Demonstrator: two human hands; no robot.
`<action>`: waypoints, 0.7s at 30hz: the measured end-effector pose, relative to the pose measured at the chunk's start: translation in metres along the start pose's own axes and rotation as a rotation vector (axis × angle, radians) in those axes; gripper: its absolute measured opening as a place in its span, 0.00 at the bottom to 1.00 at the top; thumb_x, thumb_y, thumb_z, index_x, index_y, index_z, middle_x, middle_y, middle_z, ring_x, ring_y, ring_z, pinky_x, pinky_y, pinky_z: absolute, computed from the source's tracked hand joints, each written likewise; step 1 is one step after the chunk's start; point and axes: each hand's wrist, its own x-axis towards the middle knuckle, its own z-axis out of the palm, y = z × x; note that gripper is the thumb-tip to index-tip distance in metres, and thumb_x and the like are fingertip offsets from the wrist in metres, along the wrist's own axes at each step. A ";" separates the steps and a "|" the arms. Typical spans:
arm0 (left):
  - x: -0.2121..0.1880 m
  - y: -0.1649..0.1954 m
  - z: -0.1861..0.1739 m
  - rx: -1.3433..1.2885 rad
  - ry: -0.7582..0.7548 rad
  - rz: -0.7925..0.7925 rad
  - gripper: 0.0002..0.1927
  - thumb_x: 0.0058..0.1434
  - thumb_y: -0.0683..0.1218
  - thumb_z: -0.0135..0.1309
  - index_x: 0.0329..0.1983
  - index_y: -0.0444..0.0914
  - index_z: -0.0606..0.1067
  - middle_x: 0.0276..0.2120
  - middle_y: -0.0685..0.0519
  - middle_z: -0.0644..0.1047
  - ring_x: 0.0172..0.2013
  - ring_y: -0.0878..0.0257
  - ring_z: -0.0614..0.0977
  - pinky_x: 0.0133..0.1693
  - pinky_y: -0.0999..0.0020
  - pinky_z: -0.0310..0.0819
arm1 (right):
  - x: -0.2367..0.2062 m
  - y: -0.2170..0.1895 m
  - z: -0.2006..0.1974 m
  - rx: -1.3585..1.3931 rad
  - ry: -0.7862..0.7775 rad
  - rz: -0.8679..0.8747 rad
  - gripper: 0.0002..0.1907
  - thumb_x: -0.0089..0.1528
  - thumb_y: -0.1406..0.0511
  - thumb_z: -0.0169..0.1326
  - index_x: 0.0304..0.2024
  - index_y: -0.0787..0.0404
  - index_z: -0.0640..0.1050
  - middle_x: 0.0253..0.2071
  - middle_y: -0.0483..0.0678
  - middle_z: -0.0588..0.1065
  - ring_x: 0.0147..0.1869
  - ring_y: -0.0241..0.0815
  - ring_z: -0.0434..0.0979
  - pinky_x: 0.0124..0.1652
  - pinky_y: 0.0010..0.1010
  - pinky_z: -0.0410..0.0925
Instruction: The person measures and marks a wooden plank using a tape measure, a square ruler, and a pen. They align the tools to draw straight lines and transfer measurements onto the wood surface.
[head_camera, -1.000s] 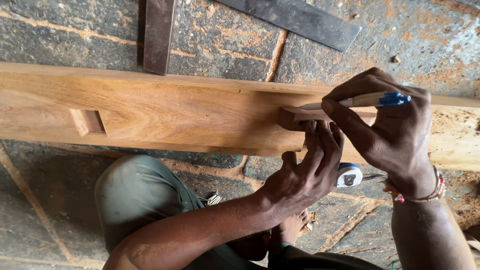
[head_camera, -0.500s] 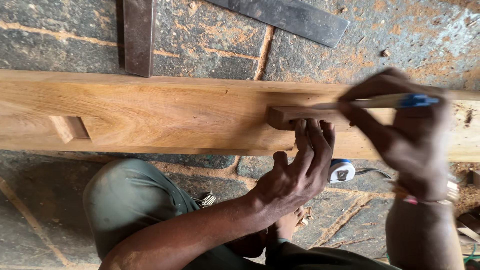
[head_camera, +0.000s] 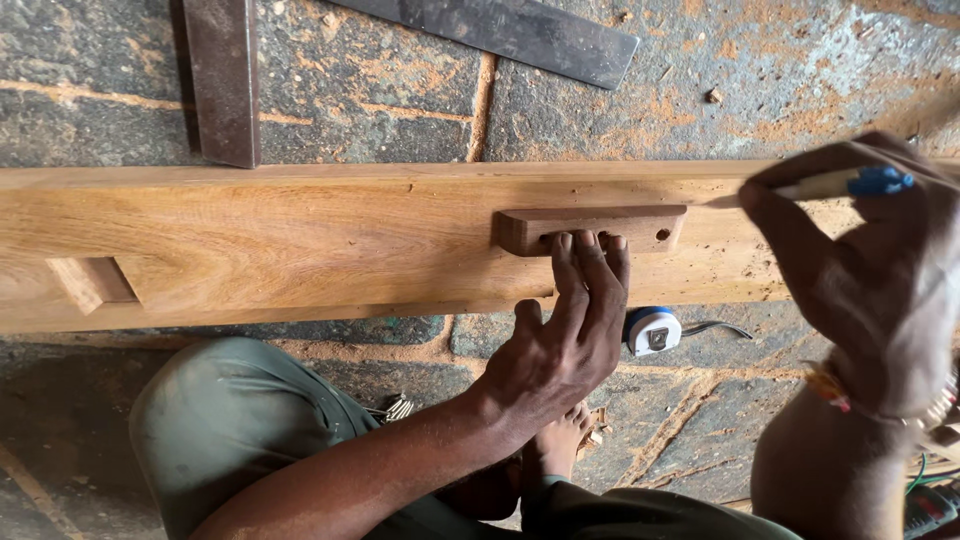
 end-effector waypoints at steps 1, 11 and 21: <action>0.000 0.000 0.000 -0.003 0.001 -0.002 0.19 0.74 0.46 0.53 0.66 0.39 0.75 0.55 0.42 0.77 0.57 0.50 0.78 0.27 0.77 0.74 | -0.001 -0.001 -0.001 0.019 0.008 -0.008 0.05 0.67 0.73 0.63 0.42 0.67 0.79 0.41 0.55 0.80 0.41 0.42 0.82 0.44 0.30 0.74; -0.004 0.007 0.003 -0.086 0.001 -0.047 0.22 0.76 0.53 0.50 0.66 0.36 0.75 0.55 0.39 0.73 0.59 0.51 0.75 0.28 0.74 0.77 | 0.023 -0.003 0.066 0.235 -0.064 -0.088 0.05 0.67 0.67 0.63 0.38 0.63 0.82 0.40 0.50 0.82 0.39 0.36 0.84 0.37 0.26 0.73; 0.000 0.003 -0.001 -0.146 -0.035 -0.011 0.22 0.74 0.53 0.52 0.61 0.31 0.77 0.52 0.39 0.73 0.58 0.52 0.74 0.27 0.73 0.77 | 0.032 -0.017 0.067 0.392 -0.101 -0.106 0.04 0.68 0.67 0.61 0.42 0.62 0.82 0.44 0.49 0.82 0.44 0.37 0.85 0.41 0.25 0.77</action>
